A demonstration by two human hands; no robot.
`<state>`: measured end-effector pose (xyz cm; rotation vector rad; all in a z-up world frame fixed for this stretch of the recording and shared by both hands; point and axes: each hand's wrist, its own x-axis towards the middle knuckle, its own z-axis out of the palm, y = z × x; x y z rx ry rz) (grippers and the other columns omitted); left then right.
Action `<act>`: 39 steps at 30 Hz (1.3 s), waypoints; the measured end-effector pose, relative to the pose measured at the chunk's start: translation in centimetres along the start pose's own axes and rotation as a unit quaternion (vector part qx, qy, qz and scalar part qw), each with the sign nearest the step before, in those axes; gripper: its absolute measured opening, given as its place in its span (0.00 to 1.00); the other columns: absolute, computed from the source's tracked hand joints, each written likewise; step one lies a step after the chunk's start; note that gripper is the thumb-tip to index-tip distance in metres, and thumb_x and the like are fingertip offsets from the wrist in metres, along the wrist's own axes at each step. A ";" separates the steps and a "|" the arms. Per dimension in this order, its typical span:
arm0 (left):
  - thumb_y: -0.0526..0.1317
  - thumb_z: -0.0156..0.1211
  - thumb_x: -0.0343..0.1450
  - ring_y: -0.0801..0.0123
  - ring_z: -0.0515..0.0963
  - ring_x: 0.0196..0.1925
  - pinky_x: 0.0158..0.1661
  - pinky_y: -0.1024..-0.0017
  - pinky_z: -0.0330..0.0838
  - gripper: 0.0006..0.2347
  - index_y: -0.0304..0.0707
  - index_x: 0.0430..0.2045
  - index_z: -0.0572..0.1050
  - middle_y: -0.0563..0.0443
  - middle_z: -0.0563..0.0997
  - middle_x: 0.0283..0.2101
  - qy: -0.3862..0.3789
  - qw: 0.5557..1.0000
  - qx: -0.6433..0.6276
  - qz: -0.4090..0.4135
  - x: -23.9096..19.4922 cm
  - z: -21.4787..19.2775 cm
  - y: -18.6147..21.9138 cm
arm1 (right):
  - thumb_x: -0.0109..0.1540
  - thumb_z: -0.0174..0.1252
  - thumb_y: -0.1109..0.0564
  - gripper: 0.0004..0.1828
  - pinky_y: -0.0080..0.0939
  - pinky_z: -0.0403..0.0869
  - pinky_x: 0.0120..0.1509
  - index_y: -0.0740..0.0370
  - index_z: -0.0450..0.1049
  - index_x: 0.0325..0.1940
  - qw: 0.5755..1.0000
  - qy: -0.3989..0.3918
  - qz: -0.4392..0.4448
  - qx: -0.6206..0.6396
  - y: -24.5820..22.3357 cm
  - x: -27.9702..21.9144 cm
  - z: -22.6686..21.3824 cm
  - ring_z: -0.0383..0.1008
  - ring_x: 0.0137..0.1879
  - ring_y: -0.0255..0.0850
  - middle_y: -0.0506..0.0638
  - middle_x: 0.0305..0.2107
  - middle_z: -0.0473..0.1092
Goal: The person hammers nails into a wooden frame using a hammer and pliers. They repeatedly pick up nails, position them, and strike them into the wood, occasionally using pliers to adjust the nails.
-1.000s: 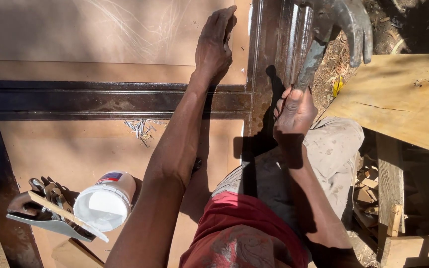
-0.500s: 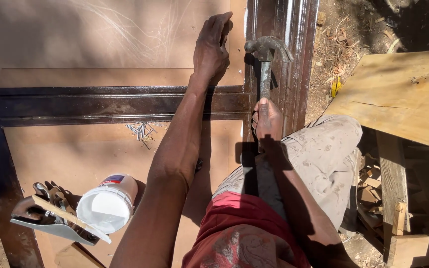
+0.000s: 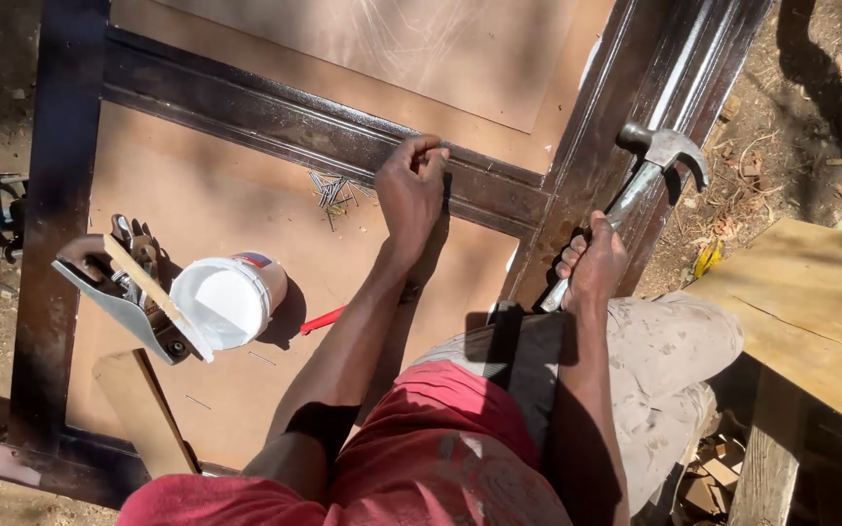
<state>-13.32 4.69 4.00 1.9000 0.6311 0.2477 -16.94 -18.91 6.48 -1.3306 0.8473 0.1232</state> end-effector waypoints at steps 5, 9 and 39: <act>0.43 0.72 0.66 0.46 0.85 0.39 0.42 0.46 0.78 0.08 0.50 0.37 0.85 0.49 0.86 0.33 0.040 0.974 0.218 -0.043 -4.1 -6.7 -7.0 | 0.64 0.59 0.46 0.22 0.30 0.59 0.15 0.61 0.67 0.55 0.999 0.007 0.026 0.031 0.2 0.6 -0.5 0.55 0.18 0.28 0.40 0.18 0.52; 0.38 0.75 0.65 0.48 0.83 0.42 0.44 0.46 0.78 0.11 0.47 0.39 0.83 0.48 0.81 0.36 0.076 0.961 0.264 -0.023 -3.3 -9.0 -7.6 | 0.64 0.60 0.46 0.24 0.30 0.59 0.15 0.63 0.66 0.56 0.999 0.014 0.026 0.037 0.7 1.0 -0.8 0.54 0.18 0.27 0.39 0.18 0.52; 0.34 0.59 0.74 0.71 0.88 0.34 0.28 0.83 0.81 0.10 0.33 0.49 0.75 0.40 0.86 0.44 -0.198 0.934 -0.240 -0.176 1.1 -6.6 3.1 | 0.64 0.57 0.48 0.22 0.28 0.61 0.16 0.66 0.65 0.54 0.998 -0.010 0.044 0.040 -1.0 -0.3 0.0 0.54 0.19 0.26 0.38 0.18 0.51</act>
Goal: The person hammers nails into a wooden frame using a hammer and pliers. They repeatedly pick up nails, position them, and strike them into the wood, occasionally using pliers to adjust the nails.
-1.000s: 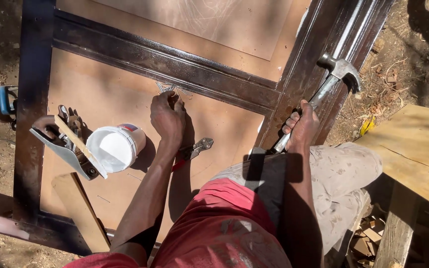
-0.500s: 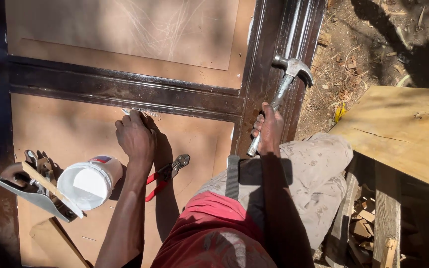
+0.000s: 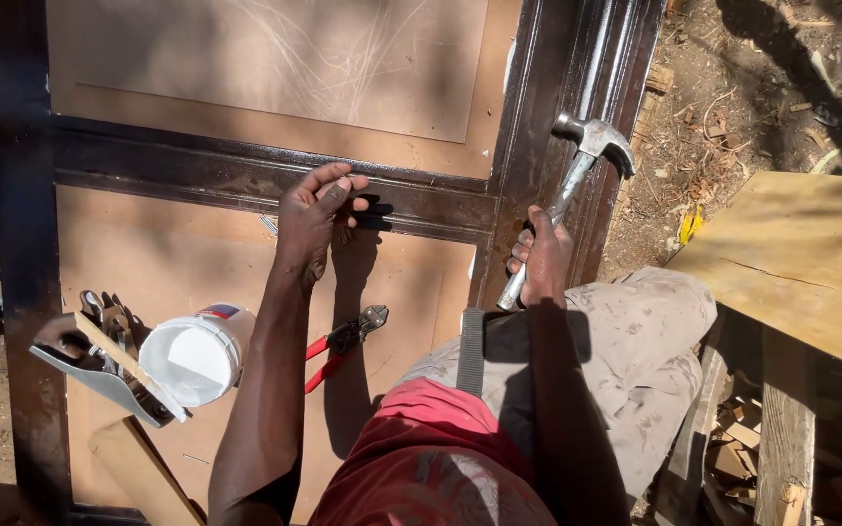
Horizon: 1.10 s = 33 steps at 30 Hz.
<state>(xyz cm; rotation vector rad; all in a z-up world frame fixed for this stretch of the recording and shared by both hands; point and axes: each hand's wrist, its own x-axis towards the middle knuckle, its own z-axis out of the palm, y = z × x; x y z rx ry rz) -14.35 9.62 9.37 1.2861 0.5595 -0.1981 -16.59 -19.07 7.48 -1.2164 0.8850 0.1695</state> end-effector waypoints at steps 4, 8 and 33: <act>0.35 0.60 0.75 0.69 0.88 0.36 0.29 0.83 0.80 0.11 0.33 0.50 0.73 0.37 0.85 0.46 -0.055 0.998 -0.029 0.013 1.0 2.2 0.4 | 0.64 0.58 0.49 0.21 0.29 0.61 0.14 0.67 0.66 0.53 1.000 0.002 0.001 0.004 0.8 1.0 -0.5 0.55 0.18 0.26 0.38 0.18 0.52; 0.35 0.60 0.74 0.67 0.88 0.35 0.29 0.83 0.79 0.10 0.33 0.48 0.74 0.38 0.85 0.44 -0.079 0.997 -0.006 0.024 1.3 3.7 0.6 | 0.64 0.57 0.50 0.19 0.29 0.62 0.14 0.66 0.66 0.51 1.000 0.004 0.009 0.007 0.4 0.7 0.0 0.54 0.17 0.26 0.38 0.17 0.52; 0.45 0.66 0.73 0.62 0.75 0.47 0.53 0.62 0.59 0.01 0.59 0.33 0.83 0.57 0.77 0.33 -0.147 0.791 0.394 0.444 28.3 20.2 3.0 | 0.72 0.47 0.42 0.32 0.32 0.74 0.19 0.68 0.57 0.72 0.969 -0.156 -0.133 0.137 2.5 7.2 -1.0 0.67 0.22 0.34 0.56 0.28 0.68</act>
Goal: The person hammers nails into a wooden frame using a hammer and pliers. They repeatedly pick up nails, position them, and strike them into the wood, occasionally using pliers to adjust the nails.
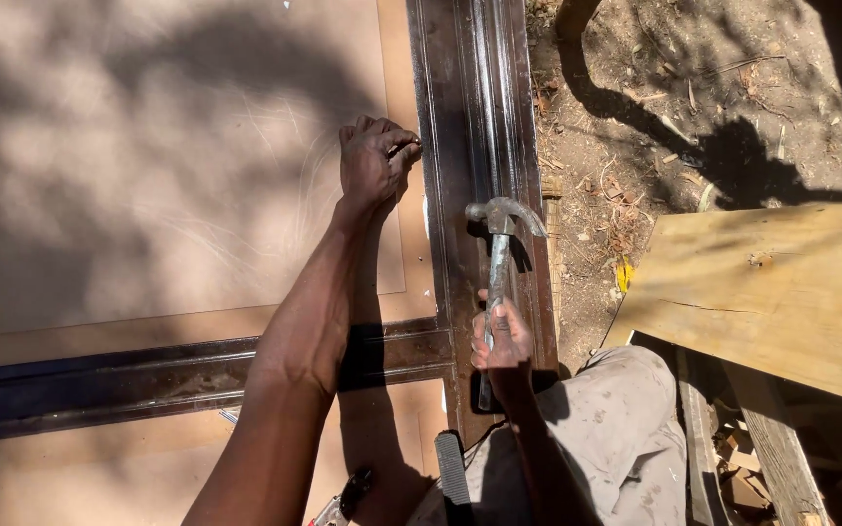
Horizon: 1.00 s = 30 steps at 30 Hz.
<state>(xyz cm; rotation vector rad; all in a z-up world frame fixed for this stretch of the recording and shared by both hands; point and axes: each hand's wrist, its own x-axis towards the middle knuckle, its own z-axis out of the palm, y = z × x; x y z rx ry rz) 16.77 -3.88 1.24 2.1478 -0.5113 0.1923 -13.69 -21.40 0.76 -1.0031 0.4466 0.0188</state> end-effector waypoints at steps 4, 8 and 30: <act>0.47 0.64 0.73 0.65 0.73 0.42 0.51 0.66 0.56 0.04 0.60 0.28 0.81 0.60 0.76 0.30 0.019 0.999 0.021 0.022 0.5 0.8 -1.0 | 0.74 0.40 0.44 0.29 0.25 0.67 0.16 0.65 0.56 0.73 0.986 0.045 -0.006 -0.160 -3.6 2.3 2.9 0.61 0.21 0.30 0.49 0.23 0.64; 0.43 0.64 0.72 0.65 0.73 0.40 0.50 0.66 0.56 0.04 0.57 0.26 0.80 0.58 0.74 0.28 0.044 0.999 0.011 0.022 0.8 1.5 -1.0 | 0.75 0.37 0.44 0.32 0.23 0.68 0.18 0.65 0.49 0.79 0.966 0.019 -0.082 -0.245 -7.0 4.5 5.2 0.63 0.21 0.28 0.47 0.23 0.64; 0.47 0.74 0.65 0.70 0.70 0.39 0.45 0.66 0.55 0.04 0.64 0.29 0.86 0.69 0.78 0.29 0.018 0.996 0.089 0.017 0.8 2.8 -2.6 | 0.67 0.36 0.26 0.48 0.60 0.68 0.71 0.69 0.54 0.75 0.813 0.049 -0.102 -0.571 -8.0 10.3 8.1 0.59 0.75 0.62 0.71 0.70 0.55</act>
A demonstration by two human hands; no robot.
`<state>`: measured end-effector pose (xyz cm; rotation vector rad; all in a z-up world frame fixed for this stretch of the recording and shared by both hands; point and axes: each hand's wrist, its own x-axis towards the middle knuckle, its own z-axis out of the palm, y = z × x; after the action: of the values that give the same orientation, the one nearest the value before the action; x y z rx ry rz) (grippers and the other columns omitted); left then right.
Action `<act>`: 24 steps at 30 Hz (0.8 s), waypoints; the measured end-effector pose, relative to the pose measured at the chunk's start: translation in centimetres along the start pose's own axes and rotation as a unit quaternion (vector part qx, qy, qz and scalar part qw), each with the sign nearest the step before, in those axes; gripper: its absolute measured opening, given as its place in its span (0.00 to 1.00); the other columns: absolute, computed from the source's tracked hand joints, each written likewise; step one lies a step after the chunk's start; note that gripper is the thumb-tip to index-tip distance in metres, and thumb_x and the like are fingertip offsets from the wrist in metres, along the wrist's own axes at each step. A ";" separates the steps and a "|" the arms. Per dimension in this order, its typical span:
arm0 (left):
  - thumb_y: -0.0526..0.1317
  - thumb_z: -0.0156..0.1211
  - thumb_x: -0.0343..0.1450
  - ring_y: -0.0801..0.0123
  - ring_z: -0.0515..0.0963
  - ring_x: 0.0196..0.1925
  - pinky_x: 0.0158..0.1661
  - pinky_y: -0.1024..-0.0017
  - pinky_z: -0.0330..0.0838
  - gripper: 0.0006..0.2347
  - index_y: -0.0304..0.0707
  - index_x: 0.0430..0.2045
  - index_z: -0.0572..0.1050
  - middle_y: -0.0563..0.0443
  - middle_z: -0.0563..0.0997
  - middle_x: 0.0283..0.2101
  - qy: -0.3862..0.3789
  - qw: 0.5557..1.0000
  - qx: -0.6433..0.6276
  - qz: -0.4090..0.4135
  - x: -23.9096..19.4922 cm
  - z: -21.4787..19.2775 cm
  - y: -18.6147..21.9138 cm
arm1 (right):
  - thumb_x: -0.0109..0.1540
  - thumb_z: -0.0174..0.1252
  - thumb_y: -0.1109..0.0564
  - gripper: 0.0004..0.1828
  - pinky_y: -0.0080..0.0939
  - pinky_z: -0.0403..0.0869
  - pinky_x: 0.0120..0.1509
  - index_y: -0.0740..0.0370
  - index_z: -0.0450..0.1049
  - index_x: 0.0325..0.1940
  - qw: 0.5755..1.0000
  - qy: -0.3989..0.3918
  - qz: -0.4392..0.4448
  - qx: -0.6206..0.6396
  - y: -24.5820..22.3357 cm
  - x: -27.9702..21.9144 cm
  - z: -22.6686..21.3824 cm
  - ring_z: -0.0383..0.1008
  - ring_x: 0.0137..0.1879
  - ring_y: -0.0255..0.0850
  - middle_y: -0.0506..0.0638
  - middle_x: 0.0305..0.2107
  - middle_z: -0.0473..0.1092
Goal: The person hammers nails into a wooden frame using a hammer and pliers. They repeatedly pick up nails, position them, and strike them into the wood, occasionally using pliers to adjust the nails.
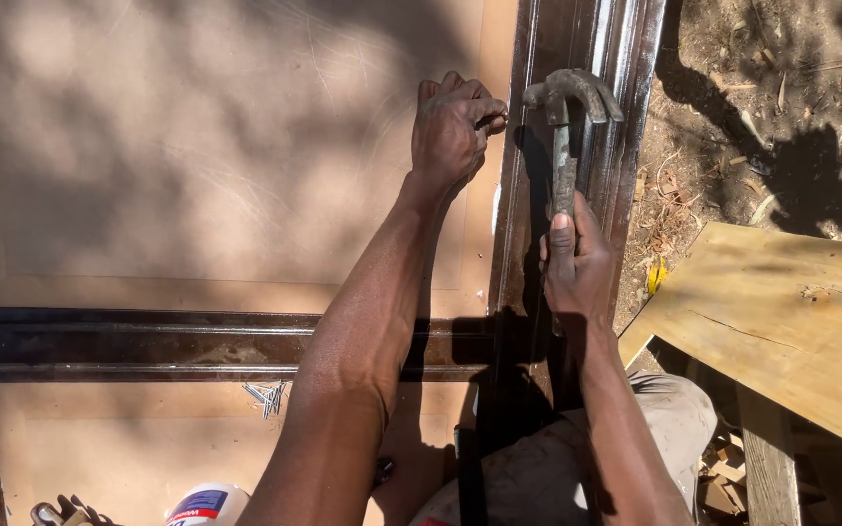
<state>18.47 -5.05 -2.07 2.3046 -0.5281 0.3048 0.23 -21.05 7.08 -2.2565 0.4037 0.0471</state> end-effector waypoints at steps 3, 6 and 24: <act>0.44 0.73 0.65 0.73 0.69 0.39 0.45 0.67 0.54 0.03 0.60 0.28 0.86 0.69 0.78 0.29 0.048 0.999 -0.018 0.014 0.6 0.5 0.0 | 0.73 0.40 0.38 0.38 0.60 0.73 0.69 0.76 0.58 0.72 0.991 0.069 -0.112 0.011 -2.4 0.1 -1.2 0.73 0.64 0.61 0.70 0.54 0.73; 0.42 0.74 0.66 0.76 0.68 0.39 0.46 0.68 0.54 0.03 0.58 0.28 0.85 0.70 0.78 0.31 0.062 0.995 -0.072 0.002 0.1 0.8 0.2 | 0.74 0.41 0.39 0.37 0.36 0.68 0.26 0.76 0.61 0.71 0.981 0.098 -0.124 0.116 -5.2 -0.8 -1.5 0.64 0.23 0.33 0.44 0.19 0.64; 0.20 0.52 0.53 0.56 0.71 0.46 0.51 0.61 0.68 0.31 0.43 0.52 0.72 0.52 0.76 0.46 0.109 0.990 0.041 -0.082 0.4 0.5 0.6 | 0.74 0.44 0.36 0.24 0.33 0.61 0.28 0.60 0.66 0.45 0.961 0.180 -0.134 0.163 -7.9 -1.5 -2.2 0.59 0.23 0.30 0.42 0.18 0.60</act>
<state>18.60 -5.90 -1.94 2.3404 -0.2196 0.4988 0.98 -17.43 14.54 -1.9677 0.2664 -0.5401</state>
